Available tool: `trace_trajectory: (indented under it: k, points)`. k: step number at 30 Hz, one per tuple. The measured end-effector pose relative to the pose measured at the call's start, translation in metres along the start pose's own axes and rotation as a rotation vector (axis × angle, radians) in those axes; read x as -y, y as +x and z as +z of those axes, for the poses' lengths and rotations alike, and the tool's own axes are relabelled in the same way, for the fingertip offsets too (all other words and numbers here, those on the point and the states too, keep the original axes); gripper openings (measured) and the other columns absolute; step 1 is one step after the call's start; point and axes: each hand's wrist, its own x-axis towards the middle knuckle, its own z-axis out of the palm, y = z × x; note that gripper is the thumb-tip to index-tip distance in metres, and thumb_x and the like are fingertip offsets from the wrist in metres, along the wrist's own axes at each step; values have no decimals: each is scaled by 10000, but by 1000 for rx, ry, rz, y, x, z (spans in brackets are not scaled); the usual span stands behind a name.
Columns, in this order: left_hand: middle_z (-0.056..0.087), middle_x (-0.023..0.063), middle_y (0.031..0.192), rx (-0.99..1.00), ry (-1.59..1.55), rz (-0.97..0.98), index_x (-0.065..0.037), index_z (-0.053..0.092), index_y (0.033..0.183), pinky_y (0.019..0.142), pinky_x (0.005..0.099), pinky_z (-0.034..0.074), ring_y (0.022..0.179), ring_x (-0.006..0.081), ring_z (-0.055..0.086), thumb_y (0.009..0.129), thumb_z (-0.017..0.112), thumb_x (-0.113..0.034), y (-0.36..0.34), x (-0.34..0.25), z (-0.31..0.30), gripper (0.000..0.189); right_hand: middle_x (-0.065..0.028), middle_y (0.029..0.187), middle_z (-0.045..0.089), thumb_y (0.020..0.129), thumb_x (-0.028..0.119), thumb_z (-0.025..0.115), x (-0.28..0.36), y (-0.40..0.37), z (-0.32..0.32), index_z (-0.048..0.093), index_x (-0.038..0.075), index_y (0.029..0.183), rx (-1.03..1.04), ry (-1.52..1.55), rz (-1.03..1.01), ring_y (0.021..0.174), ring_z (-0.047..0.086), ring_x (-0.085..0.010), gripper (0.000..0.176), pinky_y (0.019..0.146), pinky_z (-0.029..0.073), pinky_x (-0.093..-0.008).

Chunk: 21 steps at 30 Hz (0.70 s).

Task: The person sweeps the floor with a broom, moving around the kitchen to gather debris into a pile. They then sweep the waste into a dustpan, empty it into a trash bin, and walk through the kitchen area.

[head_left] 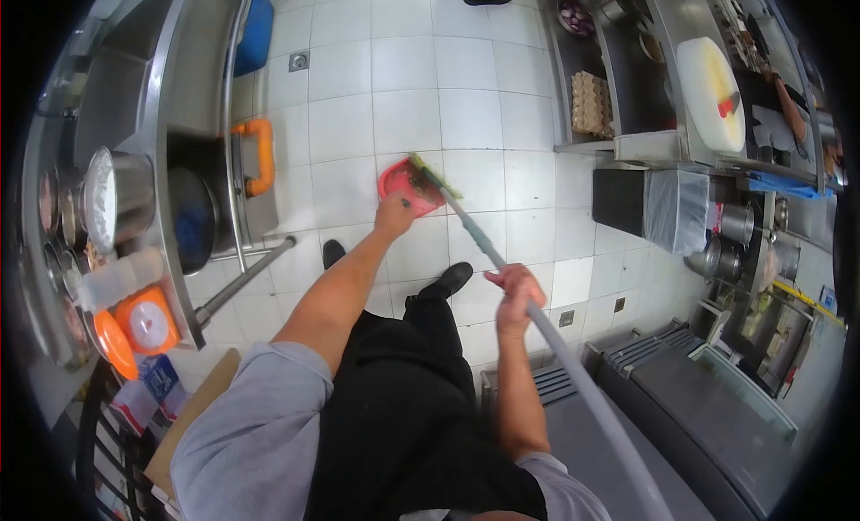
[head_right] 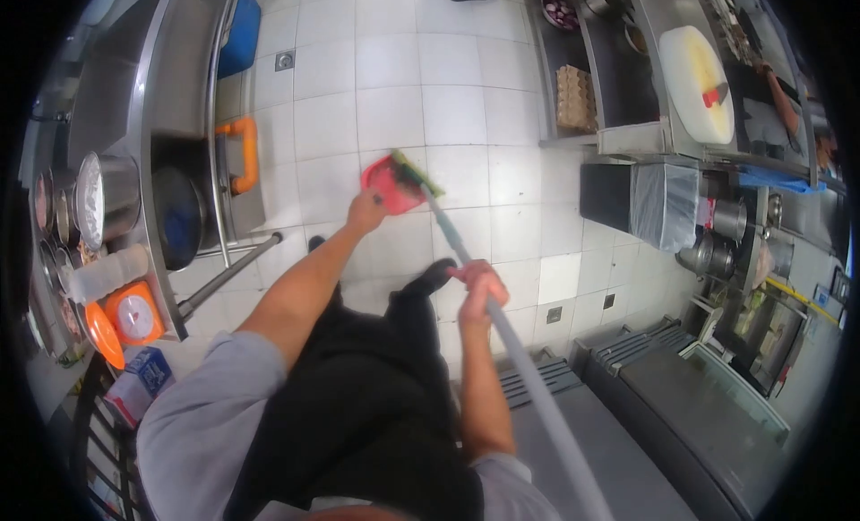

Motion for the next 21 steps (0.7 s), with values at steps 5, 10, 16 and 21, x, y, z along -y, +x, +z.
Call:
trace_trajectory:
  k: [5, 10, 16, 21]
  points:
    - [739, 206, 1147, 67, -41, 8, -48, 726, 1053, 935, 467, 558, 1087, 398, 696, 852, 681, -128, -14, 13, -33, 221, -77, 732, 446, 1139, 347, 442, 29, 6, -22, 441, 25, 733, -214, -52, -12, 766, 547, -226, 519, 668, 694, -471]
    - [728, 211, 1164, 90, 79, 9, -57, 725, 1079, 943, 471, 555, 1096, 394, 692, 836, 676, -111, -30, 27, -34, 254, -84, 766, 457, 1149, 362, 444, -31, -16, -13, 440, 31, 738, -521, 88, 214, 794, 552, -215, 527, 778, 670, -471]
    - [715, 193, 1145, 73, 51, 28, -66, 706, 1068, 929, 480, 550, 1074, 397, 683, 821, 672, -74, -47, 47, -18, 249, -113, 778, 480, 1134, 332, 451, 6, -69, 32, 420, 24, 705, -268, 92, 209, 808, 569, -248, 530, 772, 660, -514]
    - [720, 175, 1118, 30, -81, -39, -83, 702, 1043, 916, 473, 549, 1057, 398, 681, 800, 689, -48, -68, 51, -33, 246, -111, 732, 439, 1128, 394, 447, 70, -36, 24, 377, 44, 696, -55, 57, 17, 771, 540, -269, 560, 700, 675, -533]
